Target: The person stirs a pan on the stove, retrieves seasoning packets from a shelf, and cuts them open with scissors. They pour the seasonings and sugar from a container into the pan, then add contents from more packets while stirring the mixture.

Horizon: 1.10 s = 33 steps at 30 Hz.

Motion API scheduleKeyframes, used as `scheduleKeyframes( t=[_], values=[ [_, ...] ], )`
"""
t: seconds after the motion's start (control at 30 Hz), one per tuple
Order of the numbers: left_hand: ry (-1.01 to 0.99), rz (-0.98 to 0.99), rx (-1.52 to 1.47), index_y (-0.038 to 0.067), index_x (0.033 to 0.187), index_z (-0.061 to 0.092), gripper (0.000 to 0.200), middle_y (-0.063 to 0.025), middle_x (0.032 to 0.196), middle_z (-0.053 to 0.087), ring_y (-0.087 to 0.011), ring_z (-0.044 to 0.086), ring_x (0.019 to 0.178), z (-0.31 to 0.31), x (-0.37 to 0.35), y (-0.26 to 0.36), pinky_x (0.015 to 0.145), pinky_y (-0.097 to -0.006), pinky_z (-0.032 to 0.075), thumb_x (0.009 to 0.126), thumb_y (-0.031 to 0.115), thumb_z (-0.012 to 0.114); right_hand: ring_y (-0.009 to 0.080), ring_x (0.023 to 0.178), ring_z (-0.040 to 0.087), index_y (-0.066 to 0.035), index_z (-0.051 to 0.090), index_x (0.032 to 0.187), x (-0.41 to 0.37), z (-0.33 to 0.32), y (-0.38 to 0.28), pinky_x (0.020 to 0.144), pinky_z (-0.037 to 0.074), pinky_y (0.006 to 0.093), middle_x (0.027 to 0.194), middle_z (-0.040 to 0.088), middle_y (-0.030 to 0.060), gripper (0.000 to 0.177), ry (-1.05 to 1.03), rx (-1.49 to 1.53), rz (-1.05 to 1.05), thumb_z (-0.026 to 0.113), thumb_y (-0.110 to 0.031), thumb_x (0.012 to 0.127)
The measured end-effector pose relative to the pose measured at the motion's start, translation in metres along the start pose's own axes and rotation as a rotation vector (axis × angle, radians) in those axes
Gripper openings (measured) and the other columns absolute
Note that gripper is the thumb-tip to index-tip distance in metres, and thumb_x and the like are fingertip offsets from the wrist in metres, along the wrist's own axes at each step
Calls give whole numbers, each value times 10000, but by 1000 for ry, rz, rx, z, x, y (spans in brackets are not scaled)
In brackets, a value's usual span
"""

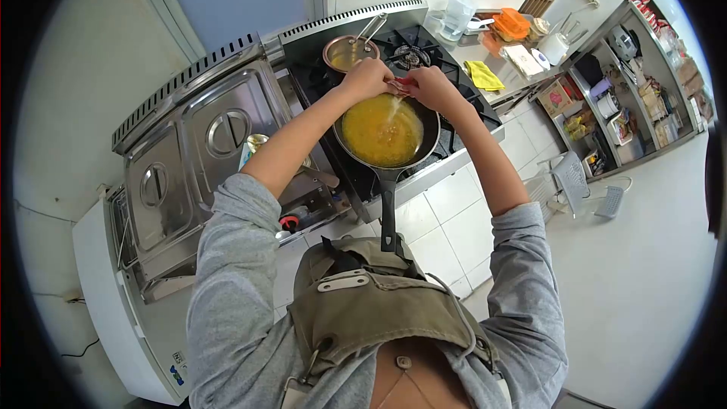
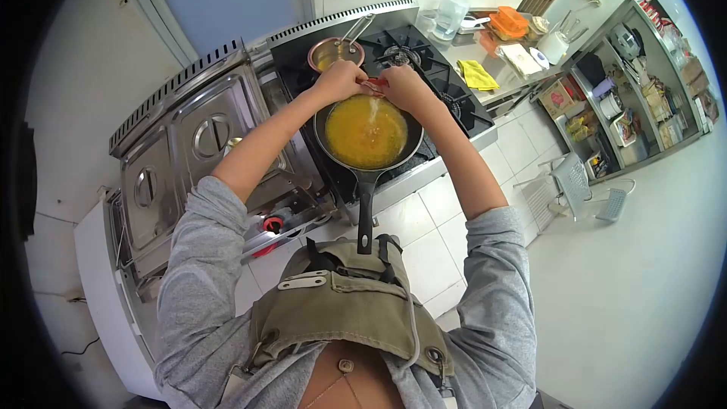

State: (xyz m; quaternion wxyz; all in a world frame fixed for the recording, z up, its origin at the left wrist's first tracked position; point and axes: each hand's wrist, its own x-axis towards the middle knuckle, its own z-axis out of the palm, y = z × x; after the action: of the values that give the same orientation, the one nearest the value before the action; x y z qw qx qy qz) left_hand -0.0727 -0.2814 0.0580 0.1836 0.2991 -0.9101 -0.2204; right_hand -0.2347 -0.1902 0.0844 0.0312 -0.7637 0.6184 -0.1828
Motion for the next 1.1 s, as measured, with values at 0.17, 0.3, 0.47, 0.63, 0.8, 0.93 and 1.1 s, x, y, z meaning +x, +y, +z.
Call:
scheduleKeyframes(
  t=[0.17,0.3,0.47,0.63,0.8,0.93,1.1],
  values=[
    [85,109,61,135,771,718,254,-121,680,638,-279,628,683,1,-2,1,661,-374,493,619,333,764,348,738,618,-32,672,800,0,1,14,704,502,399,753,636,175,128,-1,139,-51,612,-100,708],
    [12,16,80,127,769,717,265,-125,677,636,-282,629,687,6,-2,0,664,-372,492,622,342,761,315,729,635,-35,670,845,2,2,20,682,504,367,770,646,168,148,-48,29,-54,626,-98,718],
    [41,59,47,110,833,716,307,-145,637,615,-293,606,612,13,-5,-1,616,-375,466,632,338,764,335,734,624,-52,686,822,1,4,17,711,510,395,747,639,171,148,-41,24,-58,608,-102,705],
    [18,0,66,134,832,721,296,-130,700,643,-290,632,708,3,-9,14,685,-377,494,642,360,748,329,711,626,-60,692,820,-1,3,17,700,513,392,736,640,165,147,-40,69,-55,616,-111,706],
    [41,35,62,146,834,723,278,-126,700,642,-292,631,711,9,-8,11,684,-378,495,656,359,739,324,702,629,-63,695,814,-5,-1,16,696,516,389,734,642,162,140,-32,44,-54,614,-108,710],
    [17,5,115,158,827,724,241,-123,708,643,-290,631,710,8,-12,14,685,-375,494,669,340,731,320,708,632,-65,697,820,-9,5,20,695,516,389,734,644,156,146,-27,67,-48,616,-102,704],
    [7,19,134,147,813,725,215,-112,710,648,-283,632,713,10,-13,8,682,-373,493,671,308,726,315,711,636,-71,699,826,-11,13,22,695,517,387,738,649,150,156,-63,18,-34,635,-106,689]
  ],
)
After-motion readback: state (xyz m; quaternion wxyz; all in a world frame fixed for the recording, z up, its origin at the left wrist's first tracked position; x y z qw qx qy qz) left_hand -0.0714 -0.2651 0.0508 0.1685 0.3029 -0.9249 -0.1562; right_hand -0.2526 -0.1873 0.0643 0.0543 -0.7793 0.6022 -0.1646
